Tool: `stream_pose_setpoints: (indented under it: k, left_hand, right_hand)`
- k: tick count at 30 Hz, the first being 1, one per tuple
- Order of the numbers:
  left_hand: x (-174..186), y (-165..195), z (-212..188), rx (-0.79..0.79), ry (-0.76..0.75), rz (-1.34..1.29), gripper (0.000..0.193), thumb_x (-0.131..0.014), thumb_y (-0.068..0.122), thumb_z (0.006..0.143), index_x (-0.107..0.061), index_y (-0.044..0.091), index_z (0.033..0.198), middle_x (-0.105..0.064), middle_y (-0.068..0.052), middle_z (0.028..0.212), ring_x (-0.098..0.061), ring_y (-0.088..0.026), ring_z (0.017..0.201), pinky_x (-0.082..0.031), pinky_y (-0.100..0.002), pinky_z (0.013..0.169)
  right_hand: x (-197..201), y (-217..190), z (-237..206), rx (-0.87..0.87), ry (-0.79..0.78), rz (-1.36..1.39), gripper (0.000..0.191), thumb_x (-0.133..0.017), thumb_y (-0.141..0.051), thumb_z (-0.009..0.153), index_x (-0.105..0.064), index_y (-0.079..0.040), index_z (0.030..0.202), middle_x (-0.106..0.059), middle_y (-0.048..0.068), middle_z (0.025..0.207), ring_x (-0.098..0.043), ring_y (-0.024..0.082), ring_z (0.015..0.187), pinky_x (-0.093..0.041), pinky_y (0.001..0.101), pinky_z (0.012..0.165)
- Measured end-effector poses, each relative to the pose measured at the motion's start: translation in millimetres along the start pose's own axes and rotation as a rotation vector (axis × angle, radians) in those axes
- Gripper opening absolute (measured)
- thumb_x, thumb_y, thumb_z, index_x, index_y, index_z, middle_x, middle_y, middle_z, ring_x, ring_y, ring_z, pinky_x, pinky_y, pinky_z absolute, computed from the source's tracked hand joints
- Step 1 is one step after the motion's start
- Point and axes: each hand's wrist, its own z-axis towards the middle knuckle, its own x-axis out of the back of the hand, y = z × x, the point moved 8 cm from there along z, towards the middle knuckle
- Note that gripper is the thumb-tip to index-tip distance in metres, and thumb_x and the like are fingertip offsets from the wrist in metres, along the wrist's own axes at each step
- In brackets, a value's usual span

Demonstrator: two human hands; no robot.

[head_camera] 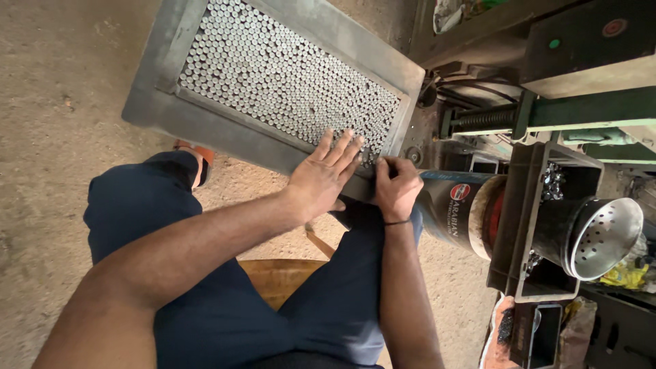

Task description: The person sits on a stool and pours small metal caps from a perforated scoop onto a framed tray with a grid of holes. They then place the caps one by one into the empty holes, filling the tray across the episode.

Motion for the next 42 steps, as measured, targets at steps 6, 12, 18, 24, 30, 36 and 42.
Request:
stream_pose_setpoints:
  k: [6, 12, 18, 24, 30, 36, 42]
  left_hand:
    - [-4.8, 5.7, 0.6, -0.023, -0.065, -0.080, 0.105, -0.061, 0.072, 0.082, -0.034, 0.002, 0.156, -0.015, -0.023, 0.167, -0.009, -0.042, 0.153, -0.006, -0.063, 0.118]
    - [-1.9, -0.8, 2.8, 0.018, 0.035, -0.127, 0.105, -0.063, 0.072, 0.080, -0.036, 0.004, 0.156, -0.019, -0.021, 0.167, -0.012, -0.040, 0.153, -0.008, -0.061, 0.120]
    - [1.8, -3.3, 7.4, 0.025, 0.115, -0.187, 0.103, -0.064, 0.071, 0.080, -0.039, 0.005, 0.155, -0.021, -0.022, 0.165, -0.013, -0.039, 0.153, -0.010, -0.059, 0.120]
    - [-1.1, -13.8, 12.4, 0.051, 0.198, -0.174, 0.095, -0.064, 0.069, 0.081, -0.045, 0.009, 0.153, -0.024, -0.020, 0.164, -0.015, -0.038, 0.153, -0.011, -0.058, 0.122]
    - [-0.8, -13.2, 19.1, 0.020, 0.289, -0.223, 0.087, -0.065, 0.066, 0.082, -0.053, 0.008, 0.146, -0.029, -0.022, 0.162, -0.016, -0.038, 0.152, -0.013, -0.059, 0.121]
    - [-2.9, -8.8, 27.2, -0.013, 0.325, -0.259, 0.071, -0.065, 0.055, 0.086, -0.064, -0.001, 0.129, -0.037, -0.023, 0.157, -0.021, -0.039, 0.151, -0.016, -0.058, 0.120]
    - [-2.4, -13.4, 41.1, -0.009, 0.502, -0.371, 0.025, -0.062, 0.024, 0.091, -0.076, 0.005, 0.095, -0.049, -0.017, 0.150, -0.029, -0.036, 0.151, -0.021, -0.054, 0.122]
  right_hand:
    - [0.6, 14.9, -2.6, -0.245, -0.078, 0.118, 0.016, -0.082, -0.017, 0.087, -0.078, -0.003, 0.094, -0.075, 0.008, 0.078, -0.068, 0.015, 0.067, -0.056, 0.0289, 0.067]
    - [-2.4, -12.9, -4.1, 0.052, -0.099, 0.107, 0.012, -0.080, -0.013, 0.089, -0.077, -0.002, 0.094, -0.073, 0.012, 0.086, -0.072, 0.021, 0.074, -0.057, 0.0323, 0.071]
    - [-0.8, -1.0, -0.4, -0.040, -0.043, 0.037, 0.013, -0.081, -0.013, 0.086, -0.077, -0.002, 0.092, -0.074, 0.012, 0.086, -0.073, 0.021, 0.072, -0.057, 0.0328, 0.070]
    - [-4.7, -9.0, -2.1, 0.009, -0.102, 0.083, 0.012, -0.081, -0.012, 0.087, -0.077, -0.002, 0.093, -0.074, 0.011, 0.084, -0.072, 0.019, 0.072, -0.056, 0.0319, 0.069]
    - [-4.6, -7.9, -1.8, 0.006, -0.082, 0.060, 0.012, -0.081, -0.012, 0.087, -0.078, -0.001, 0.092, -0.072, 0.013, 0.080, -0.070, 0.021, 0.068, -0.055, 0.0329, 0.065]
    - [-4.7, 3.1, 1.9, -0.039, -0.028, -0.012, 0.013, -0.082, -0.014, 0.087, -0.078, -0.002, 0.090, -0.074, 0.013, 0.081, -0.072, 0.019, 0.070, -0.057, 0.0325, 0.069]
    - [6.8, -10.5, 3.6, 0.050, 0.015, 0.073, 0.009, -0.080, -0.009, 0.090, -0.077, -0.003, 0.095, -0.071, 0.011, 0.084, -0.068, 0.020, 0.070, -0.055, 0.0322, 0.067]
